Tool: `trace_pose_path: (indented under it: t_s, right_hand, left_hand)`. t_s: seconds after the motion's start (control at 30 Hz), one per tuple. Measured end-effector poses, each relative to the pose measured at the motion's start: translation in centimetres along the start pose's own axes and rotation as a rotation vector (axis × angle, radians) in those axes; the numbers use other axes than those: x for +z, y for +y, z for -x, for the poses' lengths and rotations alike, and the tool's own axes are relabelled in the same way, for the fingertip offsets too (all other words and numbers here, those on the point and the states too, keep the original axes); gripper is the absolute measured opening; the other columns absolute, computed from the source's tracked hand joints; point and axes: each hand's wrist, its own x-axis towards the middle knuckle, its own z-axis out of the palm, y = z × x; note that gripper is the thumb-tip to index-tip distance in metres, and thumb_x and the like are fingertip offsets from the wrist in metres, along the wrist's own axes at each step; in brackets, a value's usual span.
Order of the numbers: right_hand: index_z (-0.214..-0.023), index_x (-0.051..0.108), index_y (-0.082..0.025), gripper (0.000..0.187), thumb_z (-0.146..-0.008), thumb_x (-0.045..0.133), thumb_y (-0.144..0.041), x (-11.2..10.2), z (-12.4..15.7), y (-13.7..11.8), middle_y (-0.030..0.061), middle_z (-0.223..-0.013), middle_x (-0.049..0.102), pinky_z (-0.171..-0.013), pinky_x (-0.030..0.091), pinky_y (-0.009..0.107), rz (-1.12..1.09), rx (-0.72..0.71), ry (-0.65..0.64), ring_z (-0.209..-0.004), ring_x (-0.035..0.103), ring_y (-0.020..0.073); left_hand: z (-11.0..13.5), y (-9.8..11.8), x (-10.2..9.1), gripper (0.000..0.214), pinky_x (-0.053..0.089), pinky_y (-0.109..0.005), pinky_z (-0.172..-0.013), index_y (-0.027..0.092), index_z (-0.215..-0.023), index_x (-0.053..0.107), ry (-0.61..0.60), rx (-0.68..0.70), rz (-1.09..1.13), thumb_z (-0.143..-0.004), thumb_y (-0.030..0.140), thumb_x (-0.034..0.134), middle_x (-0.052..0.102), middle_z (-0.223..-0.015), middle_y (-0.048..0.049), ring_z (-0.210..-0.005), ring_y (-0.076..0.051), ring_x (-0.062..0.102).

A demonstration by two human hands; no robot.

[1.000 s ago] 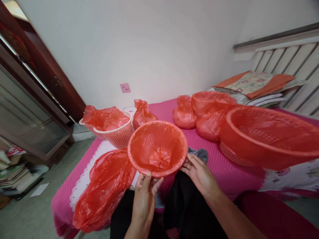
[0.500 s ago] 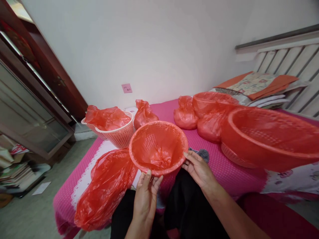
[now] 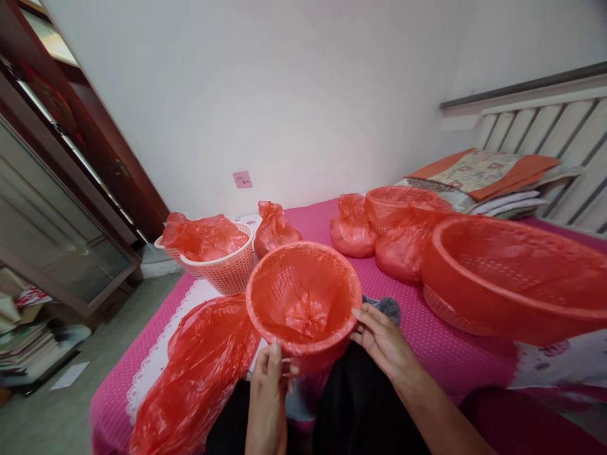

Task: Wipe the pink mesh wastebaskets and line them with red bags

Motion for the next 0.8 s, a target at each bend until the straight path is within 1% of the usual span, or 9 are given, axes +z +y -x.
trace_pose_path:
  t_s: [0.1, 0.17, 0.23, 0.33, 0.4, 0.47, 0.6, 0.7, 0.8]
  right_hand:
    - [-0.077, 0.067, -0.023, 0.032, -0.07, 0.092, -0.042, -0.7, 0.1, -0.4, 0.0006, -0.079, 0.072, -0.076, 0.059, 0.036, 0.0, -0.002, -0.021, -0.074, 0.069, 0.0189]
    - [-0.076, 0.067, -0.023, 0.03, -0.072, 0.091, -0.041, -1.2, 0.1, -0.9, 0.0004, -0.078, 0.071, -0.077, 0.06, 0.037, -0.006, -0.018, -0.015, -0.075, 0.069, 0.0189]
    - [-0.075, 0.068, -0.024, 0.029, -0.07, 0.092, -0.04, -1.7, 0.2, -1.6, 0.0012, -0.08, 0.072, -0.078, 0.061, 0.037, -0.013, -0.046, 0.007, -0.077, 0.069, 0.0201]
    - [-0.073, 0.068, -0.025, 0.028, -0.068, 0.093, -0.037, -2.3, 0.1, -2.8, 0.0026, -0.087, 0.075, -0.082, 0.062, 0.04, -0.033, -0.088, 0.057, -0.085, 0.071, 0.023]
    - [-0.071, 0.068, -0.025, 0.028, -0.065, 0.094, -0.032, -2.3, -0.3, -3.7, 0.0028, -0.09, 0.076, -0.083, 0.063, 0.041, -0.063, -0.104, 0.102, -0.091, 0.072, 0.0255]
    - [-0.07, 0.067, -0.026, 0.028, -0.063, 0.094, -0.029, -2.1, -1.1, -4.6, 0.0027, -0.092, 0.077, -0.084, 0.063, 0.043, -0.088, -0.132, 0.143, -0.095, 0.072, 0.0277]
    - [-0.071, 0.068, -0.026, 0.023, -0.064, 0.09, -0.025, -0.7, -4.6, -6.7, 0.0024, -0.091, 0.076, -0.083, 0.062, 0.042, -0.095, -0.265, 0.171, -0.095, 0.07, 0.0269]
    - [-0.07, 0.065, -0.025, 0.022, -0.066, 0.087, -0.021, 0.6, -8.7, -8.6, 0.0008, -0.084, 0.074, -0.08, 0.061, 0.038, -0.098, -0.326, 0.147, -0.085, 0.068, 0.0214]
    - [-0.071, 0.063, -0.023, 0.022, -0.068, 0.083, -0.016, 2.4, -13.6, -11.0, -0.0001, -0.079, 0.071, -0.078, 0.059, 0.034, -0.114, -0.386, 0.086, -0.081, 0.066, 0.018]
  left_hand:
    - [-1.0, -1.5, -2.1, 0.062, 0.047, -0.027, -0.058, 0.02, -0.104, 0.068, 0.112, 0.084, -0.097, -0.08, 0.076, 0.064, 0.073, -0.094, -0.006, -0.068, -0.015, 0.063]
    - [-2.7, -3.1, -3.6, 0.068, 0.049, -0.031, -0.06, 0.018, -0.104, 0.068, 0.188, 0.1, -0.123, -0.075, 0.08, 0.062, 0.074, -0.096, -0.0091, -0.074, -0.02, 0.066]
    - [-5.2, -5.0, -4.8, 0.067, 0.052, -0.035, -0.066, 0.017, -0.093, 0.069, 0.213, 0.105, -0.198, -0.068, 0.079, 0.067, 0.074, -0.096, -0.0117, -0.084, -0.026, 0.07]
    - [-9.6, -8.1, -5.4, 0.061, 0.054, -0.038, -0.067, 0.019, -0.076, 0.064, 0.196, 0.152, -0.332, -0.06, 0.077, 0.068, 0.07, -0.082, -0.0102, -0.081, -0.029, 0.069]
    - [-12.4, -9.7, -4.8, 0.05, 0.054, -0.039, -0.071, 0.022, -0.074, 0.061, 0.146, 0.281, -0.494, -0.073, 0.072, 0.059, 0.066, -0.075, -0.0062, -0.076, -0.026, 0.067]
    - [-14.8, -10.9, -3.8, 0.034, 0.052, -0.038, -0.076, 0.023, -0.078, 0.059, 0.098, 0.427, -0.721, -0.088, 0.053, 0.048, 0.065, -0.079, -0.0045, -0.077, -0.023, 0.065]
    - [-17.5, -12.6, -2.3, 0.016, 0.047, -0.039, -0.087, 0.022, -0.074, 0.056, 0.083, 0.483, -0.894, -0.089, 0.02, 0.049, 0.058, -0.082, -0.0037, -0.085, -0.023, 0.06]
    - [-18.0, -14.0, -2.4, 0.019, 0.043, -0.04, -0.089, 0.02, -0.08, 0.06, 0.104, 0.518, -1.037, -0.091, 0.012, 0.046, 0.057, -0.087, -0.0059, -0.091, -0.025, 0.056]
    - [-18.1, -15.2, -2.8, 0.023, 0.042, -0.038, -0.086, 0.017, -0.092, 0.063, 0.128, 0.568, -1.298, -0.094, 0.009, 0.042, 0.061, -0.095, -0.0085, -0.092, -0.025, 0.056]
